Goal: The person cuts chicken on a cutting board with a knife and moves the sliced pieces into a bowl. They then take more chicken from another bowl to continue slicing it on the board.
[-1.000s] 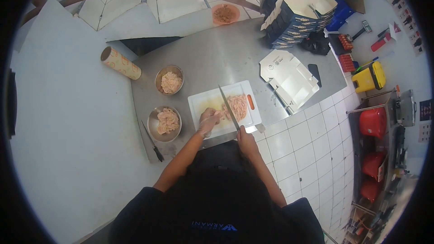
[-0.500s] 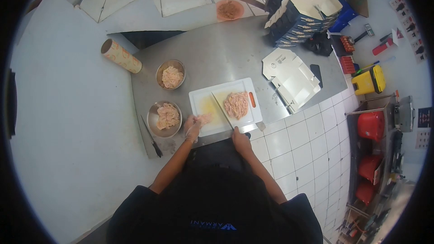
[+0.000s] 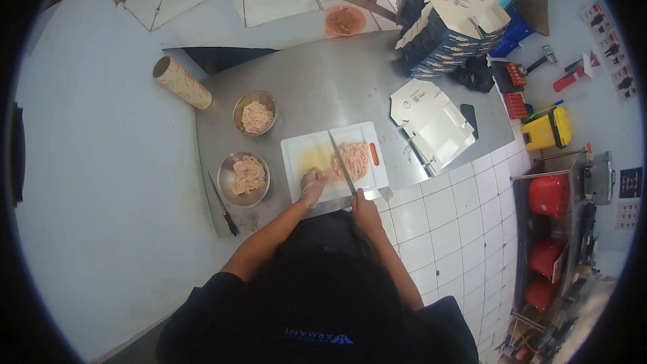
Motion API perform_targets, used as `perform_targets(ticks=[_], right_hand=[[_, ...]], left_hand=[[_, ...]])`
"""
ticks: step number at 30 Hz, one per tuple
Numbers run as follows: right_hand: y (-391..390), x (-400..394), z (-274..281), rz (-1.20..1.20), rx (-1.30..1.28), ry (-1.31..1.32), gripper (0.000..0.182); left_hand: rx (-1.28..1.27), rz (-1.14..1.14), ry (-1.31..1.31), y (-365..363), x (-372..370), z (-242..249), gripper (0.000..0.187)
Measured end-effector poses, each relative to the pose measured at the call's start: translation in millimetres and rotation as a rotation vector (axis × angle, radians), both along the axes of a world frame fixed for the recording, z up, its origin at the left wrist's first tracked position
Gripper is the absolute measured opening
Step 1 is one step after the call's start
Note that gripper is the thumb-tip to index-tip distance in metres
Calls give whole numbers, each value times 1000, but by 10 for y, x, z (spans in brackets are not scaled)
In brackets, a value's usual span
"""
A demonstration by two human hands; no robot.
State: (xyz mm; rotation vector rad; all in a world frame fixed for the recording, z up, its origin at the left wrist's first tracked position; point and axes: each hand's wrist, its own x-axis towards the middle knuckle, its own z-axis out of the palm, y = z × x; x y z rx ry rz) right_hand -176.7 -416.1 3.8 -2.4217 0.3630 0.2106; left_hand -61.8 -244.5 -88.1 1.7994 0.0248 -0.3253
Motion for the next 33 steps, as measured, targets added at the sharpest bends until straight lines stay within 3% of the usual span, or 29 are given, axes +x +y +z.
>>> perform_targets(ticks=[4, 7, 10, 12, 16, 17, 20, 23, 26, 29, 33], right_hand=[[91, -30, -354, 75, -34, 99, 20], [133, -34, -378, 54, -49, 125, 22], [140, -45, -304, 41, -39, 122, 21], [151, -30, -261, 51, -19, 107, 20], [217, -176, -258, 99, 5, 142, 19], [228, -202, -264, 111, 2, 169, 19], [267, -265, -359, 71, -15, 197, 22], [314, -125, -546, 52, 73, 161, 26], [428, 507, -674, 43, 94, 100, 31], [479, 837, -620, 31, 63, 105, 32], [426, 181, -511, 27, 38, 224, 33]], left_hand=[[201, 10, -100, 104, 9, 154, 25], [327, 28, 18, 345, 31, 249, 15], [525, 70, -220, 654, 36, 6, 7], [554, -94, -407, 728, -57, 200, 11], [424, -400, -720, 515, -15, 194, 26], [402, -478, -656, 419, 21, 261, 28], [445, -520, -521, 232, 108, -62, 33], [414, -606, -694, 293, 151, -153, 34], [301, -567, -695, 259, 208, -268, 37], [398, -638, -746, 261, 301, -179, 40], [431, -641, -737, 267, 241, -272, 42]])
